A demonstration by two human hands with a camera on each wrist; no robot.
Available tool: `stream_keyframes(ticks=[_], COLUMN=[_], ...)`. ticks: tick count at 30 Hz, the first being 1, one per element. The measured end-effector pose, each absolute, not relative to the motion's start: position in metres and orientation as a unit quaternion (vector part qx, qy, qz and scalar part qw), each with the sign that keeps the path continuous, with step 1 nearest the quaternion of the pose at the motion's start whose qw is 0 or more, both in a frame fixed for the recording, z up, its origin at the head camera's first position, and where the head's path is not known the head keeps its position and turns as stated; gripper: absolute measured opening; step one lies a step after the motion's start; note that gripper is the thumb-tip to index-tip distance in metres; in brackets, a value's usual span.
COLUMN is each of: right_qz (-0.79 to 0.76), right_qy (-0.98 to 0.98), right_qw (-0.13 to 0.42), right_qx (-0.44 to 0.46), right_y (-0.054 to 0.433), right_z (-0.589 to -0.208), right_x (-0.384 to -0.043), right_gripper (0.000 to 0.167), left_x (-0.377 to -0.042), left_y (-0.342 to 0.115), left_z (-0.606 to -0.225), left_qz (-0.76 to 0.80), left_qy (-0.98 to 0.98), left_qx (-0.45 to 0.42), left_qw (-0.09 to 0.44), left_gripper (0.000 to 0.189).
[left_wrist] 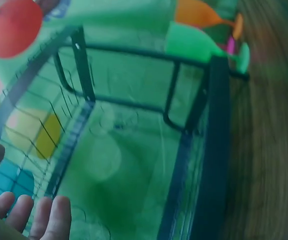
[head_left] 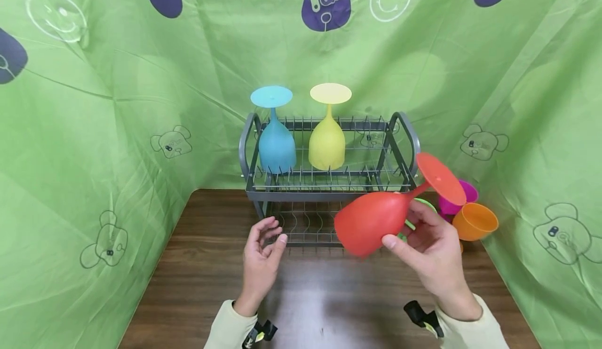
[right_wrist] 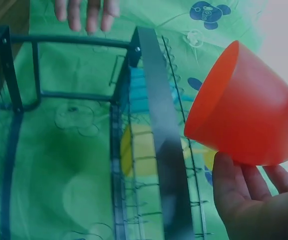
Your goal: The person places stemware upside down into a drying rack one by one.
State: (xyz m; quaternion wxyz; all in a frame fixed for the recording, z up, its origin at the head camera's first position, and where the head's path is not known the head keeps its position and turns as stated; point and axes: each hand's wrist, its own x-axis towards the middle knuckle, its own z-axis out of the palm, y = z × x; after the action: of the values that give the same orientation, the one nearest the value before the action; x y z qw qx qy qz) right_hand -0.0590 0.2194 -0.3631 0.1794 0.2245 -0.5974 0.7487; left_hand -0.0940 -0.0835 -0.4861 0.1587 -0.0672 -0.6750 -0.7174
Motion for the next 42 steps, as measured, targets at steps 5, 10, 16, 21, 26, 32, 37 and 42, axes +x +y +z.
stream_keyframes(ticks=[5,10,16,21,26,32,37,42], right_qz=[0.737,0.714,0.7,0.679,0.614,0.547,0.503,0.449], right_qy=[-0.612,-0.649,-0.666,-0.682,-0.749,-0.812,-0.844,-0.876], right_qw=[0.194,0.208,0.218,0.234,0.232,0.2,0.183,0.175], right_qx=[0.21,0.159,0.138,0.135,0.091,0.047,0.026,0.002], right_y=[0.225,0.231,0.235,0.239,0.244,0.246,0.246,0.241], right_z=[-0.346,-0.324,-0.298,-0.283,-0.273,-0.271,-0.271,-0.268], right_x=[-0.068,-0.079,-0.097,-0.117,-0.142,-0.173,-0.187,-0.194], right_gripper=[0.06,0.059,0.057,0.053,0.055,0.061,0.066,0.07], left_x=[-0.104,-0.119,-0.139,-0.153,-0.164,-0.173,-0.177,-0.18], left_y=[-0.096,-0.106,-0.115,-0.12,-0.129,-0.13,-0.127,-0.129], left_z=[-0.495,-0.505,-0.523,-0.537,-0.548,-0.553,-0.554,-0.556], left_qz=[-0.687,-0.671,-0.659,-0.645,-0.635,-0.628,-0.627,-0.63], left_qy=[-0.701,-0.712,-0.716,-0.73,-0.743,-0.753,-0.752,-0.744], left_qx=[-0.025,0.014,0.059,0.074,0.06,0.07,0.064,0.057], left_qw=[0.191,0.206,0.221,0.211,0.203,0.186,0.192,0.212], left_gripper=[0.04,0.042,0.048,0.048,0.038,0.032,0.026,0.024])
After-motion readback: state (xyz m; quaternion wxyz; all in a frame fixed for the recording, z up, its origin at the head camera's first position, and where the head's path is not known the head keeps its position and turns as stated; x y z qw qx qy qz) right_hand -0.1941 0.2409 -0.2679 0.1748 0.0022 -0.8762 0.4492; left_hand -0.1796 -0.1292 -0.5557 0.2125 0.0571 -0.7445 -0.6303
